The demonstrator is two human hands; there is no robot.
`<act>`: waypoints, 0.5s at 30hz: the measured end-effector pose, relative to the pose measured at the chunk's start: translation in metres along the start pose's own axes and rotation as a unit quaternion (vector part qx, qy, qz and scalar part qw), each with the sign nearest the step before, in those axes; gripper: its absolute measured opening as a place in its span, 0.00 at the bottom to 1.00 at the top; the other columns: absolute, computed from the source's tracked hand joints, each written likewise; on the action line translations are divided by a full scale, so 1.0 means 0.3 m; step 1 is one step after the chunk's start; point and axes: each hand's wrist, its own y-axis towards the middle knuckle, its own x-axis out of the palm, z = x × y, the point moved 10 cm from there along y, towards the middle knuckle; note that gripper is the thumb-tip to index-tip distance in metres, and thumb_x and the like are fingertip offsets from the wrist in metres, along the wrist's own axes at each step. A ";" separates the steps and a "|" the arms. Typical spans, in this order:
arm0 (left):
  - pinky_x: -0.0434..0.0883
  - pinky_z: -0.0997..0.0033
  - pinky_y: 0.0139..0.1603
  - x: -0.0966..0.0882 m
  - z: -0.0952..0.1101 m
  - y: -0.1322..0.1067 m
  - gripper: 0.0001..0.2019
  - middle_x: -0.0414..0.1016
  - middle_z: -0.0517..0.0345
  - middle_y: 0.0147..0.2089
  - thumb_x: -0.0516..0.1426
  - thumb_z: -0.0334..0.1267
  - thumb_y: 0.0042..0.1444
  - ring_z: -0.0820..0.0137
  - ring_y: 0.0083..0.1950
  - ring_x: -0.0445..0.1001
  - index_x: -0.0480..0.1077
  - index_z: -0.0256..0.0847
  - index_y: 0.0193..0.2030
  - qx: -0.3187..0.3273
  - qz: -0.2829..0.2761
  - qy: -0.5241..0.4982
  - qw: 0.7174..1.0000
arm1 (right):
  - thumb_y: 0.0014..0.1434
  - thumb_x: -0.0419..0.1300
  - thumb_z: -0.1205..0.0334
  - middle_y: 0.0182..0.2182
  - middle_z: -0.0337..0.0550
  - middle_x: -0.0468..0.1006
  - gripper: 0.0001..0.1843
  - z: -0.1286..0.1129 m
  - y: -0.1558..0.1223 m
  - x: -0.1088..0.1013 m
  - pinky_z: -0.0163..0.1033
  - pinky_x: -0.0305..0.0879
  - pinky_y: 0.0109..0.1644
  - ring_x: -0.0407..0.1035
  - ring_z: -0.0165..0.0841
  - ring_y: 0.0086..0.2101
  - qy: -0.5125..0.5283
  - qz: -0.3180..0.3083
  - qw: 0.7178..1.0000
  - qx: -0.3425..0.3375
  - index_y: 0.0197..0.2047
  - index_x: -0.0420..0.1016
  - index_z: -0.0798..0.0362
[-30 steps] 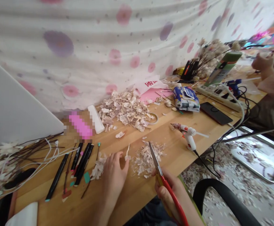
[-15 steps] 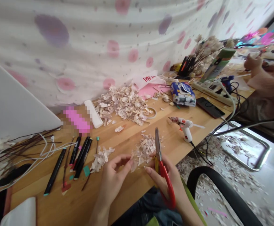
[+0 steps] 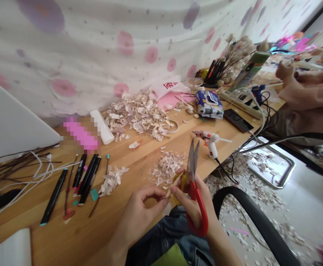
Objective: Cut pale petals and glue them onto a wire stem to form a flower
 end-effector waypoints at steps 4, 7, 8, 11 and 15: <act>0.71 0.67 0.48 -0.004 -0.018 0.001 0.08 0.83 0.55 0.36 0.64 0.44 0.55 0.62 0.43 0.79 0.80 0.43 0.33 -0.017 0.008 -0.027 0.999 | 0.56 0.67 0.56 0.25 0.33 0.72 0.18 0.016 0.002 -0.014 0.35 0.62 0.27 0.66 0.30 0.24 0.009 0.018 0.999 0.032 0.47 0.68 0.50; 0.73 0.67 0.48 -0.009 -0.020 0.001 0.11 0.84 0.54 0.36 0.63 0.48 0.56 0.61 0.43 0.80 0.80 0.43 0.34 -0.032 0.012 -0.053 0.998 | 0.56 0.68 0.54 0.24 0.33 0.72 0.19 0.027 0.003 -0.021 0.35 0.62 0.27 0.66 0.30 0.24 0.019 0.031 0.998 0.041 0.47 0.68 0.51; 0.73 0.67 0.48 -0.011 -0.015 0.001 0.12 0.84 0.54 0.36 0.63 0.48 0.56 0.61 0.43 0.80 0.80 0.43 0.34 -0.031 0.012 -0.058 0.998 | 0.56 0.68 0.54 0.24 0.32 0.72 0.20 0.029 0.005 -0.022 0.35 0.62 0.27 0.65 0.30 0.23 0.024 0.035 0.998 0.043 0.47 0.68 0.51; 0.74 0.70 0.46 -0.024 0.003 0.001 0.13 0.84 0.55 0.35 0.61 0.49 0.58 0.64 0.41 0.80 0.79 0.43 0.33 -0.015 0.022 -0.049 0.998 | 0.55 0.68 0.53 0.23 0.30 0.69 0.21 0.036 0.010 -0.021 0.34 0.60 0.27 0.64 0.29 0.22 0.034 0.041 0.997 0.057 0.47 0.68 0.51; 0.74 0.72 0.42 -0.070 0.010 -0.002 0.14 0.82 0.57 0.32 0.61 0.50 0.57 0.66 0.38 0.80 0.78 0.42 0.31 -0.006 0.085 -0.050 0.995 | 0.57 0.68 0.48 0.24 0.30 0.67 0.22 0.057 0.004 -0.040 0.34 0.60 0.26 0.63 0.30 0.23 0.013 0.054 0.996 0.070 0.48 0.68 0.51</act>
